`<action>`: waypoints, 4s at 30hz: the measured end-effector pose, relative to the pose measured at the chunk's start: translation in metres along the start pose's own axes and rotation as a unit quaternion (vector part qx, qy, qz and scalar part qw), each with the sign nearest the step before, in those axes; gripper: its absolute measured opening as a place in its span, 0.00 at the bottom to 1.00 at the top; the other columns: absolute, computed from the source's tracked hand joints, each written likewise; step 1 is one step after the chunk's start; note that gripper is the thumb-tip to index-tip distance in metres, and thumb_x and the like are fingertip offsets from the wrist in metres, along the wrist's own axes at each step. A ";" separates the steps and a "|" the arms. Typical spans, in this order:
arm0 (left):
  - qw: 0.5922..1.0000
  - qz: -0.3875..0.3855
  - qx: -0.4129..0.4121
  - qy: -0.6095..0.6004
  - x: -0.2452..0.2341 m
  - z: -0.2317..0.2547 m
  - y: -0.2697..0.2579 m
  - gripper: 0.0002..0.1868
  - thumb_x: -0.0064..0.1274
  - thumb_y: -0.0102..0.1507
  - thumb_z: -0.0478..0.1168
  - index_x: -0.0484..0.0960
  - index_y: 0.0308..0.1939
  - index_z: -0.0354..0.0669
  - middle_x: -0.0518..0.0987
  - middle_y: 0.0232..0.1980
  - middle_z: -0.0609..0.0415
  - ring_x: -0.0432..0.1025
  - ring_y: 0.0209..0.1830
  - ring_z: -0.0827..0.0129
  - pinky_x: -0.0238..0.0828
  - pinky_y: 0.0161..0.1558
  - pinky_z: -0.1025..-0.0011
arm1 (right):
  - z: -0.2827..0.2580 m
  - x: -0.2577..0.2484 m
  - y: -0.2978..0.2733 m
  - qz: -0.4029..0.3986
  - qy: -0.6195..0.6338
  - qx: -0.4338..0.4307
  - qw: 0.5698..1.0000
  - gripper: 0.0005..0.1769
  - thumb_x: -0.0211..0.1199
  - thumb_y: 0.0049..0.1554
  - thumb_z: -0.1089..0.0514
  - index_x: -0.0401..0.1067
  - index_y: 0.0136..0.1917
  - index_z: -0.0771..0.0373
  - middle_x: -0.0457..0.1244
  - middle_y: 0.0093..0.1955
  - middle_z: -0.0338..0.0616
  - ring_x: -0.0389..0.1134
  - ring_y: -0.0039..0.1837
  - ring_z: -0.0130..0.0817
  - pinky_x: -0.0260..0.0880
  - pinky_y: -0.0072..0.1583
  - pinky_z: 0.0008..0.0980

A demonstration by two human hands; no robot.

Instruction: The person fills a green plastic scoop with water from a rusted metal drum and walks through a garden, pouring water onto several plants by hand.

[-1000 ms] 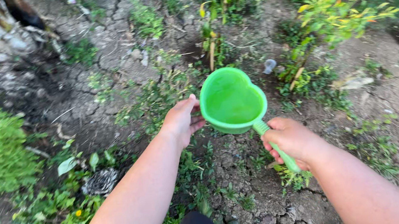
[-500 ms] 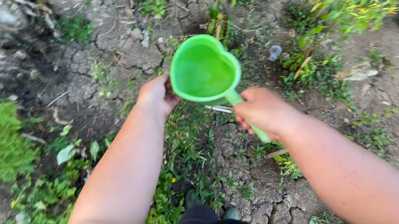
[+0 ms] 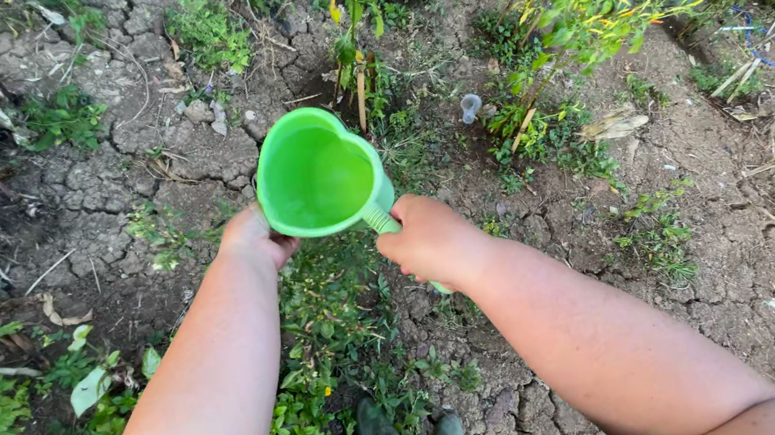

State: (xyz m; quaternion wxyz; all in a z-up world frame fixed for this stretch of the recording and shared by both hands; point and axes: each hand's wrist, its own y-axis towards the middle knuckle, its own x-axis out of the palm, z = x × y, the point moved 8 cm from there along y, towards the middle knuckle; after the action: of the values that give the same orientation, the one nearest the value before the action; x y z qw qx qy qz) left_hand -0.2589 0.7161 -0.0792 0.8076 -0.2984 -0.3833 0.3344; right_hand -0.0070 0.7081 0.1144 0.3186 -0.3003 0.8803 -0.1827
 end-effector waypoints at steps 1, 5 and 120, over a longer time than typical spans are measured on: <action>1.000 0.000 -0.002 0.009 0.000 0.003 0.003 0.08 0.56 0.65 0.35 0.80 0.48 0.46 0.83 0.46 0.53 0.79 0.42 0.64 0.80 0.42 0.61 | -0.004 0.000 0.001 0.006 -0.005 -0.005 1.000 0.21 0.61 0.52 0.57 0.71 0.59 0.63 0.65 0.33 0.41 0.66 0.32 0.31 0.69 0.34 0.37; 0.999 -0.038 0.021 -0.005 0.003 0.017 0.016 0.08 0.54 0.68 0.38 0.81 0.50 0.45 0.85 0.47 0.52 0.81 0.44 0.65 0.83 0.44 0.63 | -0.009 0.004 0.008 0.004 -0.037 0.000 0.999 0.21 0.62 0.52 0.56 0.73 0.59 0.64 0.66 0.32 0.43 0.67 0.31 0.33 0.70 0.35 0.37; 0.994 0.021 0.014 -0.107 -0.051 0.062 0.008 0.10 0.47 0.69 0.37 0.79 0.51 0.37 0.82 0.48 0.48 0.79 0.45 0.65 0.82 0.44 0.71 | -0.116 0.024 0.044 0.050 -0.342 -0.169 0.923 0.22 0.66 0.52 0.53 0.70 0.57 0.65 0.69 0.47 0.57 0.72 0.50 0.55 0.72 0.54 0.50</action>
State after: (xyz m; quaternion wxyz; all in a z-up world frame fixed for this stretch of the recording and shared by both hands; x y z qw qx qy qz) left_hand -0.3368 0.6950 -0.0736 0.7588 -0.2579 -0.4563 0.3866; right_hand -0.1176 0.7410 0.1662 0.5537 -0.3492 0.7495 0.0988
